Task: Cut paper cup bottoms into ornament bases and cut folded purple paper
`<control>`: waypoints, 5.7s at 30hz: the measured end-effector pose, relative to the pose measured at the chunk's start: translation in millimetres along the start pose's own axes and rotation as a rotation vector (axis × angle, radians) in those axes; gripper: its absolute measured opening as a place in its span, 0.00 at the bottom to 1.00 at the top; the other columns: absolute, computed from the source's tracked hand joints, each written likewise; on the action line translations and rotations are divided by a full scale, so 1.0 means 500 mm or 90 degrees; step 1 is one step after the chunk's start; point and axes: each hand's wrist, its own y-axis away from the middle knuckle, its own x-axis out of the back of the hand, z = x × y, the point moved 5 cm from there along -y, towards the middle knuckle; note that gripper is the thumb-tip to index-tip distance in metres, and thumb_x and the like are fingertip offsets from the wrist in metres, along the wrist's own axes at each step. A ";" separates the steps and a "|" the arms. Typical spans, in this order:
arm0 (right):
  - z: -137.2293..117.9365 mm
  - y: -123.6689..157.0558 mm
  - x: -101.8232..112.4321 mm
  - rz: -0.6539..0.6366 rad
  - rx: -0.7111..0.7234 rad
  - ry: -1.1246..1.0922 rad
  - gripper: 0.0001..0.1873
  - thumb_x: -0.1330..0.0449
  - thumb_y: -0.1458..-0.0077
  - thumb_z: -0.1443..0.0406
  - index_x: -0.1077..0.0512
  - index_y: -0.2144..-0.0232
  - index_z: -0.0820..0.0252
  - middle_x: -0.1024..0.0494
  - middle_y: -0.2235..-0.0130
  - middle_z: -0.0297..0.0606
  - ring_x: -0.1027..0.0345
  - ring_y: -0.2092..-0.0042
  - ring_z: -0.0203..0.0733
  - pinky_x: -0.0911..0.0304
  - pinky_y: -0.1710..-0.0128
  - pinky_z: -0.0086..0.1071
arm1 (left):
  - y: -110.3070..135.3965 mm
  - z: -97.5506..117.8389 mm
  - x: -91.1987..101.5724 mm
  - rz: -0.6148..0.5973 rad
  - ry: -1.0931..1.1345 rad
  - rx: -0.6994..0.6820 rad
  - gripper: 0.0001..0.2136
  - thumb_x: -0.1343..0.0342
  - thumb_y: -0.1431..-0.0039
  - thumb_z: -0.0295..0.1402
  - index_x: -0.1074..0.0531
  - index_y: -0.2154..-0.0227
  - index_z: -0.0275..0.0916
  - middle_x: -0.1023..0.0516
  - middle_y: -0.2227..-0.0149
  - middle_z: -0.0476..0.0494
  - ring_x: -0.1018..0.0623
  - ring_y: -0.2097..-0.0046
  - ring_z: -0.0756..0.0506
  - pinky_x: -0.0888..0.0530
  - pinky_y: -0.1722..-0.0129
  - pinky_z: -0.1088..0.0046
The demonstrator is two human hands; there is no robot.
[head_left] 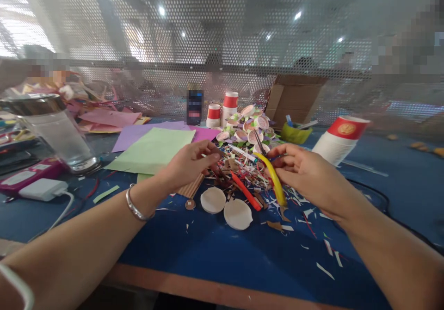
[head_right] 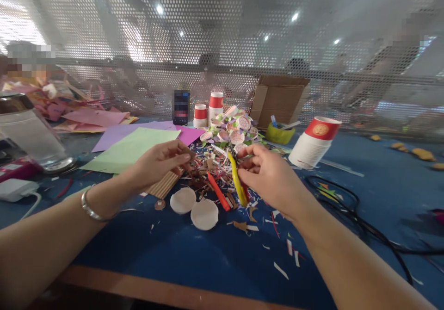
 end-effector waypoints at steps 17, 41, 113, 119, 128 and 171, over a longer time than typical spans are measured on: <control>-0.032 0.027 -0.068 0.015 0.069 0.095 0.25 0.38 0.47 0.62 0.31 0.46 0.59 0.22 0.62 0.39 0.26 0.64 0.43 0.29 0.61 0.38 | 0.049 0.026 -0.095 -0.154 0.404 0.085 0.07 0.41 0.38 0.31 0.31 0.70 0.37 0.29 0.66 0.50 0.25 0.62 0.51 0.28 0.56 0.72; -0.025 0.032 -0.087 0.000 0.104 -0.003 0.15 0.37 0.45 0.64 0.29 0.54 0.54 0.22 0.66 0.34 0.25 0.61 0.45 0.30 0.62 0.36 | 0.061 0.043 -0.095 -0.151 0.326 0.017 0.07 0.39 0.39 0.31 0.27 0.69 0.33 0.24 0.69 0.47 0.25 0.65 0.52 0.29 0.61 0.76; -0.047 0.055 -0.091 -0.090 0.110 0.073 0.15 0.36 0.42 0.52 0.30 0.68 0.56 0.29 0.73 0.31 0.38 0.72 0.37 0.43 0.74 0.30 | 0.053 0.033 -0.070 -0.059 0.362 0.062 0.08 0.33 0.45 0.33 0.24 0.72 0.33 0.22 0.72 0.49 0.25 0.72 0.54 0.30 0.71 0.80; -0.046 0.054 -0.093 -0.086 0.116 0.081 0.16 0.37 0.41 0.52 0.31 0.71 0.56 0.28 0.73 0.32 0.37 0.72 0.38 0.42 0.74 0.30 | 0.051 0.028 -0.072 -0.064 0.354 0.065 0.09 0.33 0.44 0.35 0.24 0.71 0.34 0.20 0.70 0.46 0.22 0.70 0.52 0.27 0.68 0.78; -0.049 0.058 -0.092 -0.082 0.110 0.112 0.18 0.37 0.41 0.51 0.29 0.73 0.57 0.22 0.69 0.37 0.28 0.65 0.44 0.37 0.71 0.31 | 0.048 0.025 -0.065 -0.041 0.341 0.071 0.08 0.34 0.43 0.32 0.26 0.71 0.33 0.20 0.69 0.46 0.21 0.69 0.51 0.27 0.66 0.76; -0.042 0.047 -0.091 -0.059 0.111 0.091 0.15 0.36 0.42 0.52 0.28 0.64 0.57 0.26 0.74 0.30 0.33 0.73 0.37 0.40 0.75 0.28 | 0.040 0.024 -0.055 0.004 0.289 0.036 0.06 0.40 0.39 0.31 0.29 0.69 0.34 0.23 0.71 0.48 0.25 0.72 0.54 0.30 0.72 0.80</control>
